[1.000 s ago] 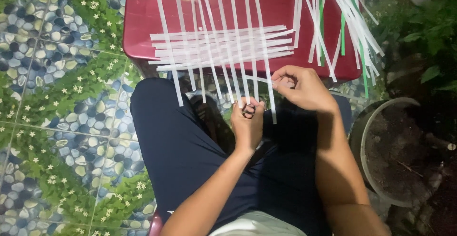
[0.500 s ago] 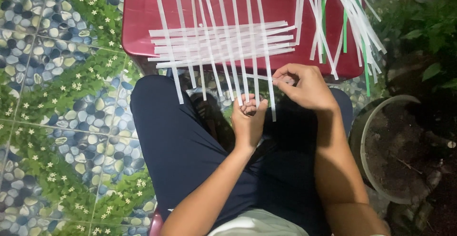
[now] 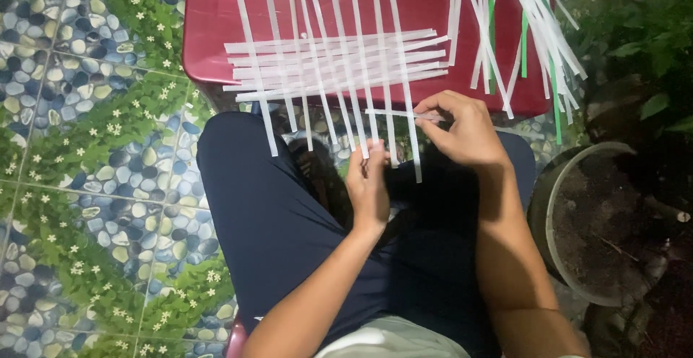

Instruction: The person weaves white plastic strips into a grid pattern on a red tray. They interlace horizontal and vertical strips by hand, pressing them flat to maintain alignment.

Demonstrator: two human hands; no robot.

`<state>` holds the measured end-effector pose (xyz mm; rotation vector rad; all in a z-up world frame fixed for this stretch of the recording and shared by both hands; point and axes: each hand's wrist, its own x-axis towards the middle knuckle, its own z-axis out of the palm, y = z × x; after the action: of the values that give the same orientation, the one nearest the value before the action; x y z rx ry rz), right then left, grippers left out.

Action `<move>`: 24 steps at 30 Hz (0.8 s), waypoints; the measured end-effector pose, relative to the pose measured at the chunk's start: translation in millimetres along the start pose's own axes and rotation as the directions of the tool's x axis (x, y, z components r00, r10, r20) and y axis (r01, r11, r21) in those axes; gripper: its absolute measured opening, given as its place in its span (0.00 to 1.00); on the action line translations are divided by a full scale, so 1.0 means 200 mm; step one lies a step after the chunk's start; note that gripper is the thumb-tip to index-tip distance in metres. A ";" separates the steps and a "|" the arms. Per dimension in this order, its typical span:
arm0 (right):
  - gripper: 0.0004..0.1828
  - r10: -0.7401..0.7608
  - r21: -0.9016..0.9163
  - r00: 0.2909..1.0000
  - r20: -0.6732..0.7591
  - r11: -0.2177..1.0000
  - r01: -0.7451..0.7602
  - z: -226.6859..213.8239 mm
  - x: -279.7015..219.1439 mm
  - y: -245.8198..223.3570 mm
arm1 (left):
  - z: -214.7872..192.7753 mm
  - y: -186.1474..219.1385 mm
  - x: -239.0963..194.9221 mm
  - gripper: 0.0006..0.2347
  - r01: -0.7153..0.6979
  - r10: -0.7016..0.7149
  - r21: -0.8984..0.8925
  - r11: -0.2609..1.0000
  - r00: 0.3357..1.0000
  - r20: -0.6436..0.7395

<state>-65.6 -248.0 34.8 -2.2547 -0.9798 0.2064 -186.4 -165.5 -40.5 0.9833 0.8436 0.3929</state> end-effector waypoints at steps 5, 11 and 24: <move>0.07 0.039 0.067 0.999 0.010 0.997 -0.040 0.02 -0.01 0.02 | -0.01 0.06 0.03 0.15 0.053 -0.055 -0.056 0.997 0.998 -0.031; 0.07 0.119 0.106 0.993 0.010 0.987 -0.119 0.03 -0.01 0.01 | 0.00 0.07 0.04 0.13 0.033 -0.032 0.000 0.999 0.997 -0.076; 0.15 0.200 0.247 0.971 0.134 0.942 -0.228 0.01 0.02 -0.03 | -0.04 0.06 0.12 0.06 -0.145 0.145 0.012 0.989 0.982 -0.120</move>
<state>-68.2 -241.1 37.4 -2.1188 -0.7107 0.5261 -177.3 -139.2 -43.1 1.0349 0.8843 0.5810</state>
